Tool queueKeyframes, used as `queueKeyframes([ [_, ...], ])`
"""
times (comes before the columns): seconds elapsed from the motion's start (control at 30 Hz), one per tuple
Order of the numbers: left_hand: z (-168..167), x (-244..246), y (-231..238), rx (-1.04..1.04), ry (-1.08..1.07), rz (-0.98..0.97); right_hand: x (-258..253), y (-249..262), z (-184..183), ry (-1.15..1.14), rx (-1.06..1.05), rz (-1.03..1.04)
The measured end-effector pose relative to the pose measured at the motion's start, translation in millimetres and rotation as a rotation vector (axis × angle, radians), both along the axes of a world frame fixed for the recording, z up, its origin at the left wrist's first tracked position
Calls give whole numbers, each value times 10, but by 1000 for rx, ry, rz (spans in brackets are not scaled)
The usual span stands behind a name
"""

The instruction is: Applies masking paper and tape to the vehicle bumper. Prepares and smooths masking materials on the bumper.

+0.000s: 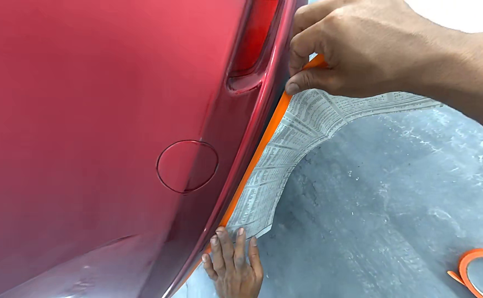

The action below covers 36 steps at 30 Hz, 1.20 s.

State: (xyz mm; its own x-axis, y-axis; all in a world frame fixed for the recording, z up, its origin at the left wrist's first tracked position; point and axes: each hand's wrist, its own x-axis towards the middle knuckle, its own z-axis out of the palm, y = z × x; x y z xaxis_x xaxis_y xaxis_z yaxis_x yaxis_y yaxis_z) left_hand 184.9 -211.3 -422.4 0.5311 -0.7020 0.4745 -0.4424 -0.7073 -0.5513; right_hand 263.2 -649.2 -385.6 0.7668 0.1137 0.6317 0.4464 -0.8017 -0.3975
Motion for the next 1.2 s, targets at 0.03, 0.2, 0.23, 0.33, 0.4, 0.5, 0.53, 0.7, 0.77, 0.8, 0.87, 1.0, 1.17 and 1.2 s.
queueKeyframes([
  [0.03,5,5,-16,5,2,-4,7,3,-6,-14,-5,-1],
  [0.2,33,43,-117,33,4,-40,12,36,-5,-22,-37,-34],
  [0.23,36,51,-138,34,5,-45,15,45,-4,-24,-40,-39],
  [0.33,37,69,-183,41,3,-58,39,61,-19,-69,-35,-34],
  [0.4,39,82,-217,49,0,-68,50,67,-24,-86,-33,-35],
  [0.5,43,107,-267,64,-1,-71,55,77,-28,-82,-26,-36],
  [0.53,45,114,-286,69,-2,-69,61,79,-32,-87,-24,-37],
  [0.7,43,134,-389,78,0,-69,80,84,-42,-112,-26,-34],
  [0.77,45,147,-423,79,9,-74,86,87,-48,-122,-24,-35],
  [0.8,44,156,-439,77,11,-78,88,89,-50,-119,-22,-37],
  [0.87,45,182,-488,76,9,-90,96,97,-58,-121,-19,-39],
  [1.0,58,248,-679,114,-11,-87,117,115,-82,-143,-5,-45],
  [1.17,100,324,-1072,190,-43,-56,114,128,-93,-147,5,-51],
  [1.2,112,363,-1169,198,-55,-70,118,133,-99,-152,7,-53],
])
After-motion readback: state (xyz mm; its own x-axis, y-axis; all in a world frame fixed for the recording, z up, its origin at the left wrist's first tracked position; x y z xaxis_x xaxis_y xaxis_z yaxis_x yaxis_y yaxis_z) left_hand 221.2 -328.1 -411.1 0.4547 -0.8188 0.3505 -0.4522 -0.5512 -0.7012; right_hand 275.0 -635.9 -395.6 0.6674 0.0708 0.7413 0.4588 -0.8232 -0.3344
